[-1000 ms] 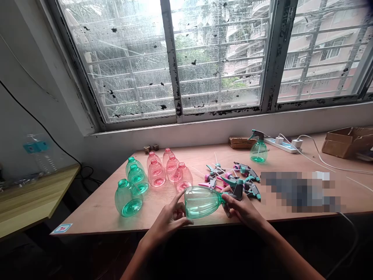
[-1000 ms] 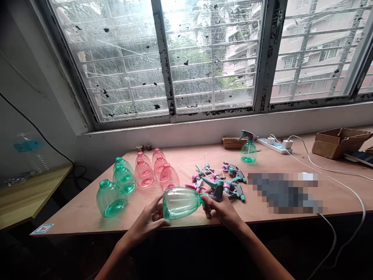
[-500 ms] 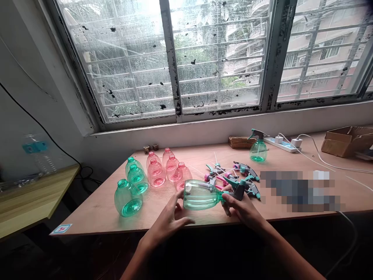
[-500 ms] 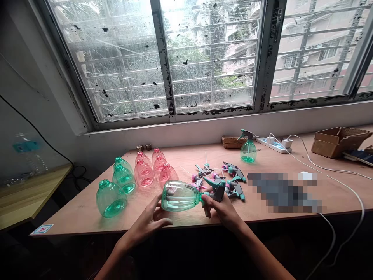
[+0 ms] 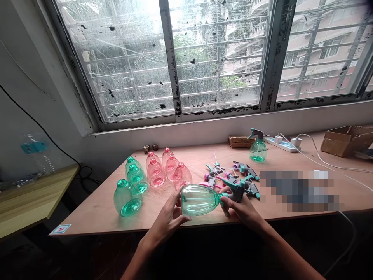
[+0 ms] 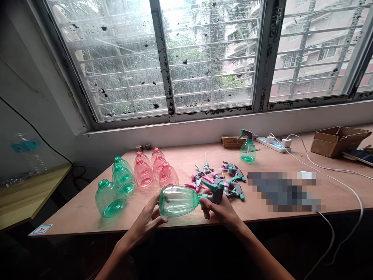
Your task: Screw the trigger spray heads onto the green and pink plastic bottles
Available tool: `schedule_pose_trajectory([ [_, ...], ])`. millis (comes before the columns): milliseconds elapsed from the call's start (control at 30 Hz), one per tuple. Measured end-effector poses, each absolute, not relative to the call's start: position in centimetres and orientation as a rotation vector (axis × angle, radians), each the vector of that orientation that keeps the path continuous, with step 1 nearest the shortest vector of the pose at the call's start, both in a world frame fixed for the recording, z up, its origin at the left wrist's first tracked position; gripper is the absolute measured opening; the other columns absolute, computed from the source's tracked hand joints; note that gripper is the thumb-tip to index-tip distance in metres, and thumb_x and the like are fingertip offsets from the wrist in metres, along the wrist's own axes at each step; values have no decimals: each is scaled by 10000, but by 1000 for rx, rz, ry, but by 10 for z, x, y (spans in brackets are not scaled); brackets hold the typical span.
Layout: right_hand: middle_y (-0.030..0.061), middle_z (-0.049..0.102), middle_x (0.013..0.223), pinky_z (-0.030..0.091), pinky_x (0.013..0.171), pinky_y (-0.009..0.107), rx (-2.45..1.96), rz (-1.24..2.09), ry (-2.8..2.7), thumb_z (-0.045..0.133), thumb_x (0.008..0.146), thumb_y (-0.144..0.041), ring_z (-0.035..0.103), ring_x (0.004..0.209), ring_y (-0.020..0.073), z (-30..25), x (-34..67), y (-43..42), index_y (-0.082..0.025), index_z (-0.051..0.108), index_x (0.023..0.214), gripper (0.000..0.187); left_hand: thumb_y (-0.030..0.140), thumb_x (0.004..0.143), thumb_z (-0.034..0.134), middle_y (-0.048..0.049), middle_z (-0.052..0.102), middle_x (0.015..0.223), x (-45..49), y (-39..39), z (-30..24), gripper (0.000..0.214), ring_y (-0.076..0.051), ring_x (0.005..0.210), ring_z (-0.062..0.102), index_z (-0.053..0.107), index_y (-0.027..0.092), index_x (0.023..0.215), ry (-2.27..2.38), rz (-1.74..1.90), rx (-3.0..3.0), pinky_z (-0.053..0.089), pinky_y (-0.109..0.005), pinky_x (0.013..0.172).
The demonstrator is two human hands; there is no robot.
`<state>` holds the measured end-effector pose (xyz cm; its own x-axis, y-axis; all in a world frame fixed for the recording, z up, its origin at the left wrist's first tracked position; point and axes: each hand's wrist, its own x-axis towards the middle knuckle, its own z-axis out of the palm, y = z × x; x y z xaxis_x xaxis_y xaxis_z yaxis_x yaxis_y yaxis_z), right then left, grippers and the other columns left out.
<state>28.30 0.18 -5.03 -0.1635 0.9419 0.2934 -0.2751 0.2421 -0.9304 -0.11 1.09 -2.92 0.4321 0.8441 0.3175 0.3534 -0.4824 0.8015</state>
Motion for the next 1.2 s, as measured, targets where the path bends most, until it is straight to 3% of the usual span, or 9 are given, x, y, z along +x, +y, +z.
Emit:
schedule_pose_trajectory([
  [167,-29,605,593,419,485,282,-719,1247,-1267,768,803,-503,544,460,138,-48,283,0,-195,587,938,383,363,770,792,-106,571,1298,-1,12,-31,937,-246,1049,582,279,289,1551,992,931,2065,531,-373,938],
  [333,-31,599,605,417,469,280,-695,1248,-1238,752,829,-474,547,455,138,-51,283,3,-196,596,902,327,345,801,764,-42,569,1136,2,11,-37,1019,-180,956,589,105,348,1578,1011,992,2065,545,-369,907],
  [567,-47,569,569,401,439,258,-706,1268,-1246,752,830,-474,515,444,126,-47,283,1,-197,579,906,336,398,761,807,-26,637,969,0,10,-31,946,-206,901,581,292,294,1547,1104,936,2217,492,-413,946],
  [733,-46,582,575,396,466,258,-703,1270,-1297,741,851,-448,529,449,122,-49,285,1,-194,576,932,313,494,821,729,-126,629,1228,0,12,-28,737,-329,1126,570,460,249,1461,1107,956,2279,453,-487,1017],
  [967,-43,591,593,387,459,256,-714,1263,-1289,730,856,-453,525,442,118,-51,284,2,-191,570,933,316,374,843,751,-138,469,1498,0,7,-27,861,-325,1325,505,250,316,1540,946,1049,2091,458,-493,1090],
  [1067,-42,583,611,398,463,256,-706,1247,-1249,716,873,-444,530,460,117,-52,284,4,-189,573,940,299,320,796,800,-109,416,1540,2,8,-28,898,-324,1346,485,279,362,1526,872,1071,2137,493,-484,1070],
  [1200,-49,567,611,386,459,246,-687,1244,-1233,709,890,-406,521,467,109,-56,285,7,-191,571,940,260,232,893,669,-105,427,1506,3,11,-32,724,-265,1222,572,321,364,1514,867,1139,2151,555,-428,978],
])
